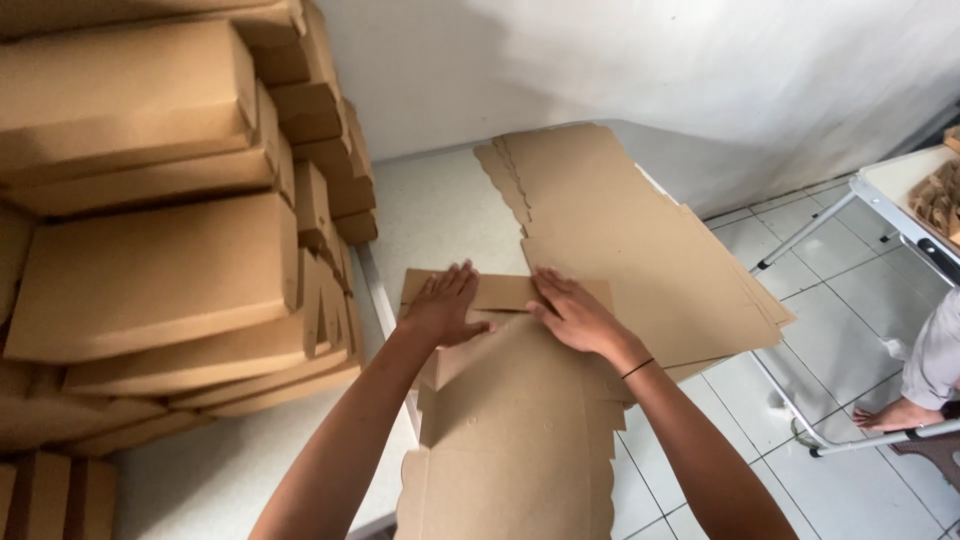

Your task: Assembling a cardboard box from a flat sheet by folding along pre-scored lines and tucking in tabs

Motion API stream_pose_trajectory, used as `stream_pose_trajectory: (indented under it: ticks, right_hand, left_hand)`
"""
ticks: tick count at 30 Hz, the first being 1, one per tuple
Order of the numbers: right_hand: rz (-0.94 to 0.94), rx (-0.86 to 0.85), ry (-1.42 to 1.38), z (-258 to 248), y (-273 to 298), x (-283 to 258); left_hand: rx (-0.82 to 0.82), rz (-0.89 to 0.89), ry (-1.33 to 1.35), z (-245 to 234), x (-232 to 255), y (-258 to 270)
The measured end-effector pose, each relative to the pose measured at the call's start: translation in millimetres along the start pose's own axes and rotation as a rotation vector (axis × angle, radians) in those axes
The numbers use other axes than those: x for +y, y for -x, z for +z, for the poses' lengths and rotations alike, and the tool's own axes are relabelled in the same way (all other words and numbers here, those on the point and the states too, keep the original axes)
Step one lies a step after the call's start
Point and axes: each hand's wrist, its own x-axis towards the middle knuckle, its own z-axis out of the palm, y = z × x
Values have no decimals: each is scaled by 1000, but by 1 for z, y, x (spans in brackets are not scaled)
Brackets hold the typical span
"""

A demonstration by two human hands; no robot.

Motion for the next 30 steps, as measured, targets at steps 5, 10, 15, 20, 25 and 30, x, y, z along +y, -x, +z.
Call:
stream_pose_trajectory:
  ticks: [5,10,15,20,25,30]
  right_hand:
    - [27,23,142,10,-6,27]
    - [19,23,144,-10,0,19]
    - [-2,259,289,-13,-10,48]
    - [206,341,218,-39,-28,126]
    - [265,458,-35,-87,4,156]
    - [424,407,-395,-112,54,151]
  left_hand:
    - [34,-225,24,-7,3,22]
    - [39,-375,5,-2,-2,11]
    - [235,-270,-46,-27,27,59]
    - [277,-359,82,-36,55,114]
    - [185,-440,385,-39,63,127]
    - [408,-200,407,-11,60,128]
